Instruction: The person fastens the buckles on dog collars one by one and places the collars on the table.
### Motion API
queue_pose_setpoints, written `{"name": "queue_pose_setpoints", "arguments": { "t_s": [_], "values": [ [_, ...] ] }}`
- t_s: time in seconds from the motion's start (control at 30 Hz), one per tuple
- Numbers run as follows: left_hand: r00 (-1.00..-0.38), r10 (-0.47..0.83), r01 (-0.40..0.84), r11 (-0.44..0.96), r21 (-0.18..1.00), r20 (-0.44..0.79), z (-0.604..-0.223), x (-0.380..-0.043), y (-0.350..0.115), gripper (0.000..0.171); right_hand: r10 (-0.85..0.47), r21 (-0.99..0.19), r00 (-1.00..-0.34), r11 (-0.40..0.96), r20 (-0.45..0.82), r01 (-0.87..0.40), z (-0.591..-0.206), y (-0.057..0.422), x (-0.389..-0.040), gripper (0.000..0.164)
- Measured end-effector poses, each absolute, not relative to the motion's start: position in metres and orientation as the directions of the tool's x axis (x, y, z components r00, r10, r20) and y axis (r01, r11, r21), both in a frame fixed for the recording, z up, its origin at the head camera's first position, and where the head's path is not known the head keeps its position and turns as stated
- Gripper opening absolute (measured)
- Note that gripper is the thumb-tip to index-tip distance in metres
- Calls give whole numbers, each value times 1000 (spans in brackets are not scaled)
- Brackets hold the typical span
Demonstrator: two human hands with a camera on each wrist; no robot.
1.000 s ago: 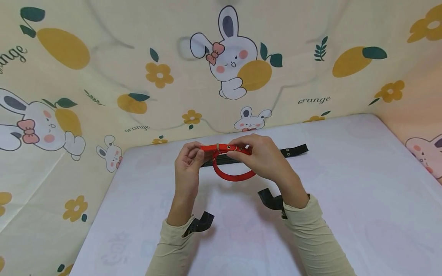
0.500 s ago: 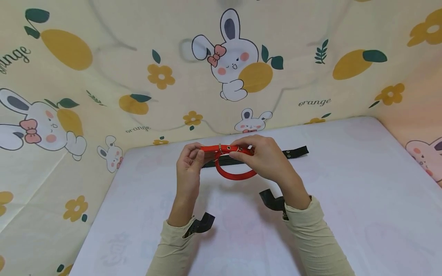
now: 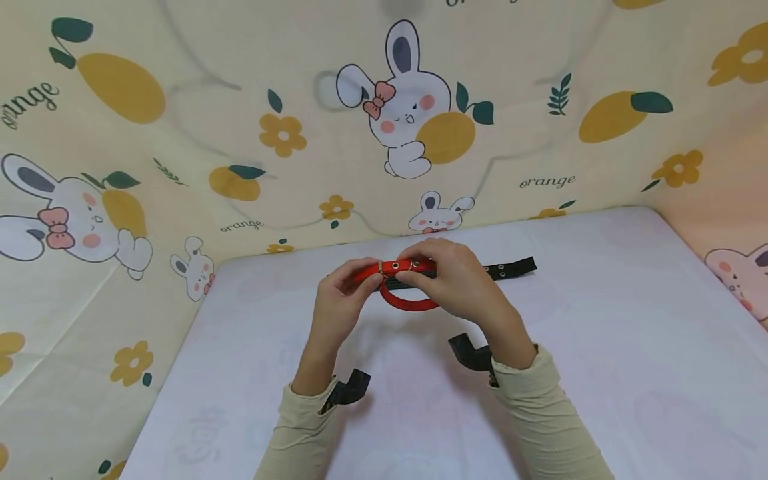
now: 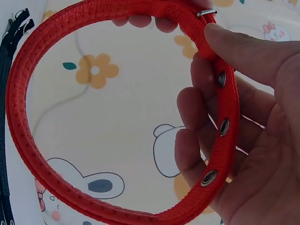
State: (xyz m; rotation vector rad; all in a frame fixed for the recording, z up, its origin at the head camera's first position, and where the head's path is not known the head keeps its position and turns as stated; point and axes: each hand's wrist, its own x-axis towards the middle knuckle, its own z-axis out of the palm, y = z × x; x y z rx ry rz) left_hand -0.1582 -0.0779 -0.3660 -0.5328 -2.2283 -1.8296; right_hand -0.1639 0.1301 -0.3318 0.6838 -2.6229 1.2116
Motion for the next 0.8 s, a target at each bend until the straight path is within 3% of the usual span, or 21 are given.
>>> {"name": "queue_pose_setpoints", "arguments": {
  "t_s": [0.8],
  "values": [
    [-924, 61, 382, 107, 918, 377, -362, -156, -79, 25, -295, -692, -899, 574, 324, -438, -330, 130, -161, 19]
  ]
}}
